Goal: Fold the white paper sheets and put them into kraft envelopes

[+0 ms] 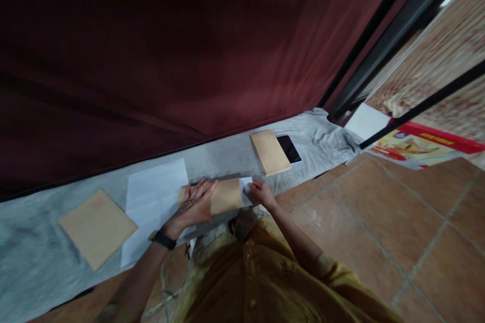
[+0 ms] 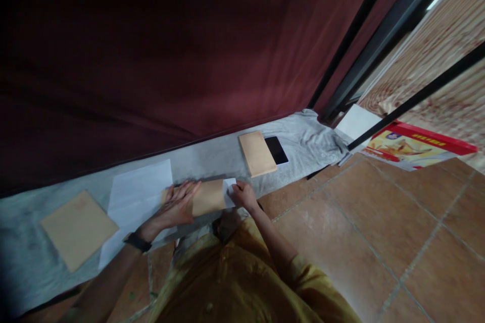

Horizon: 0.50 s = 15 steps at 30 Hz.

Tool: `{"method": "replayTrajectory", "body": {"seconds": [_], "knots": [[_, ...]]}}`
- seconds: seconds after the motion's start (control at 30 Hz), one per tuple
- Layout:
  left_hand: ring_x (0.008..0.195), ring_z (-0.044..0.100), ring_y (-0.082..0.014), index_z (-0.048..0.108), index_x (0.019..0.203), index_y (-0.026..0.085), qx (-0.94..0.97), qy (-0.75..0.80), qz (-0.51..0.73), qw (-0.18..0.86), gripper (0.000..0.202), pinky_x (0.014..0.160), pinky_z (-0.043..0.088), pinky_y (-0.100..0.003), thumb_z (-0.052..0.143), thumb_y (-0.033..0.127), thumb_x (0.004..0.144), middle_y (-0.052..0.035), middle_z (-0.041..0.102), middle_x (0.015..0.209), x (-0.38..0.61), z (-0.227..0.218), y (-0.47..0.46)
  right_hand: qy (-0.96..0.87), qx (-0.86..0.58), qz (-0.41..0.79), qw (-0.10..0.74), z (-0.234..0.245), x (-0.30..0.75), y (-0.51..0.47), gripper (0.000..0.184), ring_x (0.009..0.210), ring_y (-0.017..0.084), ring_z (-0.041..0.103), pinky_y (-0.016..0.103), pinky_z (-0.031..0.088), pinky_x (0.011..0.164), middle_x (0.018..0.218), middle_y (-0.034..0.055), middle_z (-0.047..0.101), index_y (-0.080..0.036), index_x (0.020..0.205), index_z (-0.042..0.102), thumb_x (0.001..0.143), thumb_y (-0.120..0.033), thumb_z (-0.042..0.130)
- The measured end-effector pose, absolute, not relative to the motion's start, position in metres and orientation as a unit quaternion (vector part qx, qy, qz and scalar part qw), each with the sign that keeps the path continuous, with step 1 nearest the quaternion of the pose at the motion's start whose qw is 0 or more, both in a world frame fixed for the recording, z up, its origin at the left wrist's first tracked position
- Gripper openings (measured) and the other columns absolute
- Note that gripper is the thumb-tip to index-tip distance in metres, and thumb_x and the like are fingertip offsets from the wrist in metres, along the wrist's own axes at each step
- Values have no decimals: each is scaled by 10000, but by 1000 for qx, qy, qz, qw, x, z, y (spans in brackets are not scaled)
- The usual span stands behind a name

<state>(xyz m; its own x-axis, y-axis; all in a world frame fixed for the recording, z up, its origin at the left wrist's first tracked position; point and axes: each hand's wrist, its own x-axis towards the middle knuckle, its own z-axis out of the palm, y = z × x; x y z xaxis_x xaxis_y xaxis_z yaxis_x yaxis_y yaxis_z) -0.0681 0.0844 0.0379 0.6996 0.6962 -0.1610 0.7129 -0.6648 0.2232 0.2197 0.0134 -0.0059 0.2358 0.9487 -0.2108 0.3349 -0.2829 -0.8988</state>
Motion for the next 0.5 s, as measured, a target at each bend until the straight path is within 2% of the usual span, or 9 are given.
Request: {"method": "replayTrajectory", "body": {"seconds": [0.17, 0.23, 0.3, 0.37, 0.5], "knots": [[1544, 205, -403, 88, 1635, 276, 913, 378, -42, 148, 1286, 1215, 107, -668, 843, 384, 600, -179, 319, 1641, -65, 35, 87, -481, -679, 432, 348, -10, 214, 19, 184, 572, 111, 466, 208, 340, 549, 557, -49, 473, -197, 628, 569, 790, -265, 513], [1544, 207, -400, 93, 1636, 270, 915, 373, -43, 149, 1291, 1220, 115, -657, 849, 397, 598, -184, 326, 1636, -64, 36, 89, -479, -685, 424, 349, -11, 213, 21, 126, 582, 116, 486, 208, 359, 562, 566, -49, 496, -201, 637, 576, 754, -224, 536], [1544, 211, -397, 98, 1637, 267, 918, 365, -41, 150, 1281, 1223, 117, -651, 846, 410, 607, -183, 337, 1631, -61, 37, 90, -471, -698, 407, 354, -11, 210, 22, 67, 632, 130, 535, 214, 409, 612, 629, -39, 561, -204, 701, 604, 739, -196, 549], [1544, 214, -392, 94, 1637, 264, 921, 358, -41, 151, 1269, 1223, 113, -652, 836, 413, 619, -179, 340, 1629, -58, 40, 92, -455, -721, 378, 361, -11, 205, 22, 83, 695, 150, 579, 237, 454, 677, 708, -22, 616, -203, 792, 624, 741, -181, 562], [1542, 220, -386, 96, 1636, 249, 922, 349, -47, 159, 1232, 1219, 108, -656, 807, 384, 639, -184, 334, 1627, -53, 43, 95, -431, -752, 345, 360, -9, 200, 22, 315, 726, 193, 621, 285, 487, 691, 770, 2, 662, -181, 1073, 635, 759, -197, 619]]}}
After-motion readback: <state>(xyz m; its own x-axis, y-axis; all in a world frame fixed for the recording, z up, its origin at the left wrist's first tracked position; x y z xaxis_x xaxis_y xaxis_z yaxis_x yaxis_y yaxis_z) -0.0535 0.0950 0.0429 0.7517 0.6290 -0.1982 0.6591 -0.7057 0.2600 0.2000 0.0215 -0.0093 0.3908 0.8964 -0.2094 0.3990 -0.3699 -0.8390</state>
